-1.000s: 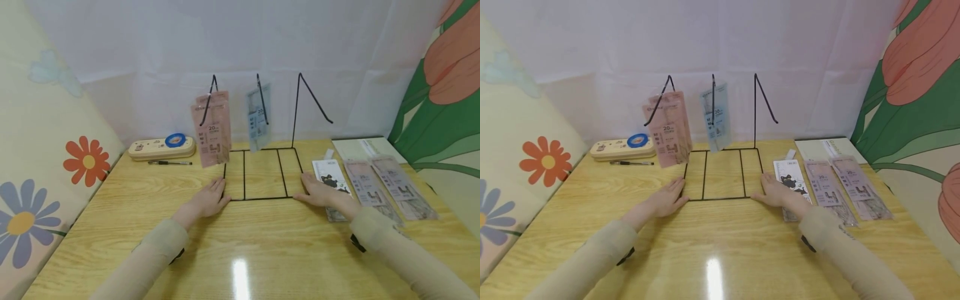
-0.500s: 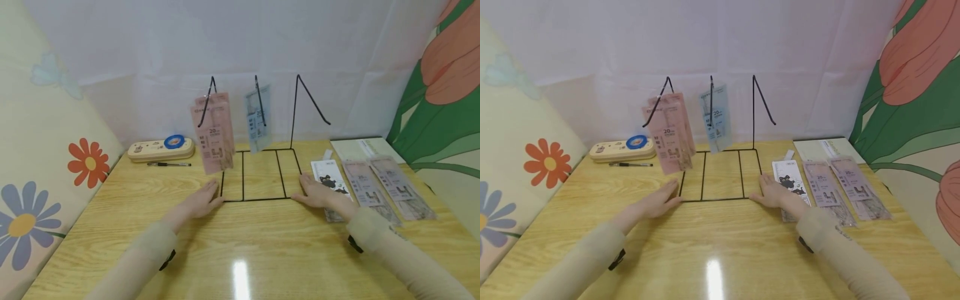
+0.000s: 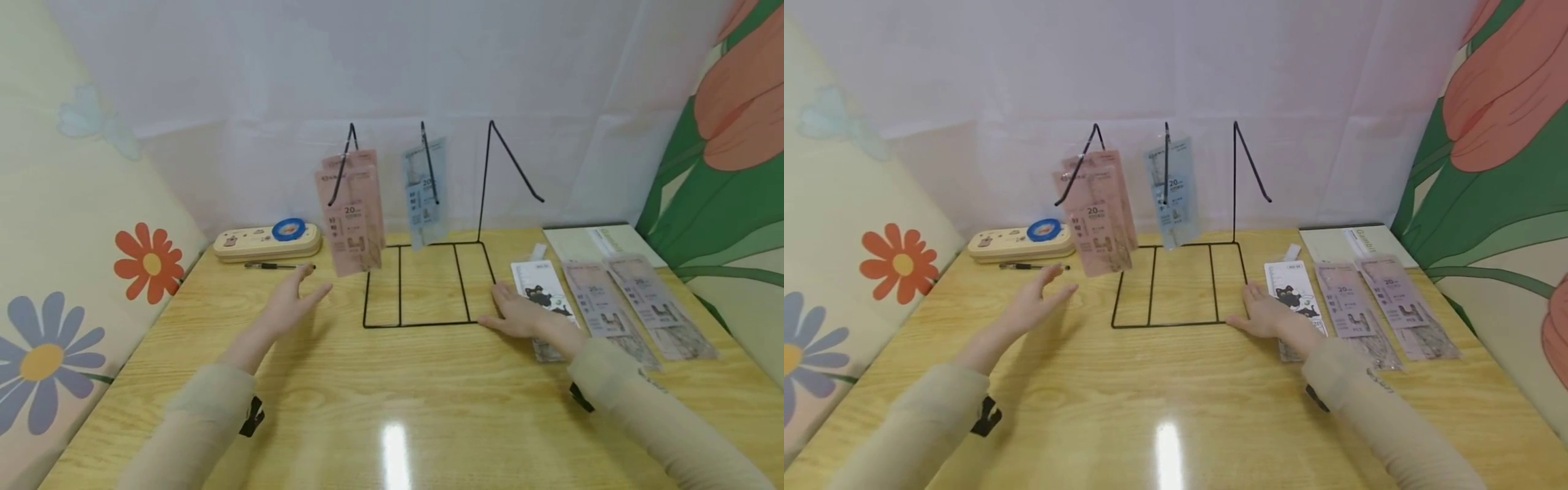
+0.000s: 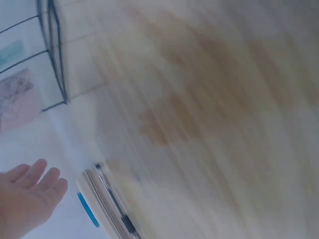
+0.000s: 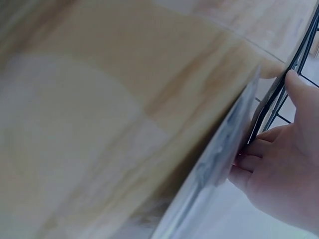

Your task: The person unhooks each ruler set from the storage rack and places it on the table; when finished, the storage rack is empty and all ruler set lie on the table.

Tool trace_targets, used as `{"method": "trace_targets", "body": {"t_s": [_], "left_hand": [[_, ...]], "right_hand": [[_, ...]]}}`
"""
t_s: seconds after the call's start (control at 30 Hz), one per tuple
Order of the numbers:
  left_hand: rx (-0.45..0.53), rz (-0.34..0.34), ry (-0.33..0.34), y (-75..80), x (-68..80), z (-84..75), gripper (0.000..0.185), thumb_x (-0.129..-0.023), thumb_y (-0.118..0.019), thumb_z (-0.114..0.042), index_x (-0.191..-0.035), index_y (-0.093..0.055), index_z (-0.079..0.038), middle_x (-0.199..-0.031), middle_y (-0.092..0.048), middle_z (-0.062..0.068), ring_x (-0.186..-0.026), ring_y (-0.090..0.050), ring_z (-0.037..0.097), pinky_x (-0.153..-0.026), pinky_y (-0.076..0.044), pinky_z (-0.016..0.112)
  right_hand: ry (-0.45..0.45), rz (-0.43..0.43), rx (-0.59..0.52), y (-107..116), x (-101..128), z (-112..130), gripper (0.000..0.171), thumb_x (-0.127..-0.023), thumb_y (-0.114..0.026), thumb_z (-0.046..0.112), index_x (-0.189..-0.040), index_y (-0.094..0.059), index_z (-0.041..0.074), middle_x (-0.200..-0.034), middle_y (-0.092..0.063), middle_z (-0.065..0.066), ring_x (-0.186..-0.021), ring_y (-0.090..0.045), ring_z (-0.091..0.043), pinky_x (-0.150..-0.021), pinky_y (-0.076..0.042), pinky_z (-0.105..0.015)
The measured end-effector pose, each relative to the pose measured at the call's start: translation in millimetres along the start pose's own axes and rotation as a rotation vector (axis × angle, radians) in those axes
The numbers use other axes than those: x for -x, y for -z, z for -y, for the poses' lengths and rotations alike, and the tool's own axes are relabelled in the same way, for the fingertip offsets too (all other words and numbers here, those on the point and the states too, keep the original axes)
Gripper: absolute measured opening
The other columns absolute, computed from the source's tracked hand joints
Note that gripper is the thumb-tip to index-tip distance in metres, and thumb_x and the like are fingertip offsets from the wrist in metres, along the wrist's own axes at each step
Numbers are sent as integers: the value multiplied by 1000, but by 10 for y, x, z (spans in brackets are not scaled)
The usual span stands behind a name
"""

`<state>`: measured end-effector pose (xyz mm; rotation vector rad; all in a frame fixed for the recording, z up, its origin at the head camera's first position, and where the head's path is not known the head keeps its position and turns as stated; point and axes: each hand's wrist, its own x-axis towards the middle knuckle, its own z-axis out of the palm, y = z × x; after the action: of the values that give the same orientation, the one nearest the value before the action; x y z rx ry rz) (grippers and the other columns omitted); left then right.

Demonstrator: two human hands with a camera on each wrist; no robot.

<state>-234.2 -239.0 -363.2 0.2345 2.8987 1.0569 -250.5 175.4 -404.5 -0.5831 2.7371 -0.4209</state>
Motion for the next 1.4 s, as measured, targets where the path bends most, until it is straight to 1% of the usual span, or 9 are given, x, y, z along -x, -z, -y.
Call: {"method": "trace_targets", "body": {"t_s": [0.17,0.33,0.53,0.73,0.9,1.03,1.13,1.27,1.4], "left_hand": [[183,-145,-17,-111,-166,-182,65,-94,-54,-41,-140,-34,0,-139,-44,22,-128,-43,40,-107,-37,52],[256,-173,-50,-257,-293,-285,50,-92,-60,-36,-130,-49,-4,-123,-57,18,-114,-55,34,-94,-50,46],[340,-228,-39,-381,-444,-347,44,-91,-64,-26,-129,-54,-7,-123,-61,17,-111,-59,31,-90,-52,41],[455,-276,-39,-477,-502,-408,38,-90,-65,-20,-123,-59,-3,-118,-65,19,-92,-63,14,-75,-52,21],[465,-257,-29,-480,-364,-426,36,-89,-65,-25,-115,-63,-1,-108,-68,19,-72,-57,2,-60,-47,16],[467,-177,-42,-458,-150,-412,36,-90,-64,-25,-116,-62,-1,-108,-69,17,-76,-61,3,-64,-50,19],[480,-138,-100,-463,17,-391,33,-91,-63,-20,-115,-61,1,-110,-67,21,-83,-67,6,-70,-54,20],[499,-143,-214,-482,251,-349,26,-90,-63,-9,-111,-61,6,-107,-67,24,-84,-68,5,-73,-57,22],[488,-190,-299,-463,469,-301,19,-87,-63,0,-104,-62,9,-95,-73,3,-75,-66,1,-61,-55,21]], "right_hand": [[5,1,-4,-5,-11,-5,84,-98,-39,49,-146,-7,-12,-153,-2,-31,-143,-6,-43,-118,-10,-52],[-14,20,-7,-7,-16,-7,85,-98,-38,51,-147,-5,-10,-154,0,-29,-144,-4,-42,-118,-10,-51],[-10,11,-6,11,-16,-17,84,-98,-39,50,-146,-6,-11,-153,-1,-30,-143,-5,-43,-118,-10,-52],[6,4,-6,-9,-22,-30,84,-98,-40,48,-146,-7,-13,-152,-3,-32,-143,-6,-43,-118,-10,-51],[1,19,-1,14,-24,-20,85,-98,-39,49,-146,-5,-12,-153,-1,-31,-143,-5,-42,-119,-10,-50],[-15,20,11,30,-19,-16,84,-98,-38,49,-146,-5,-11,-153,-2,-30,-144,-5,-42,-119,-10,-50],[-20,22,13,35,-16,-11,84,-98,-38,50,-146,-5,-12,-153,-1,-31,-144,-5,-42,-119,-9,-50],[-23,32,7,30,-10,2,85,-98,-38,50,-146,-5,-11,-153,-1,-30,-144,-4,-42,-119,-10,-50],[-32,38,10,28,-10,14,85,-98,-37,51,-147,-4,-10,-154,-1,-29,-144,-4,-41,-119,-10,-50]]}}
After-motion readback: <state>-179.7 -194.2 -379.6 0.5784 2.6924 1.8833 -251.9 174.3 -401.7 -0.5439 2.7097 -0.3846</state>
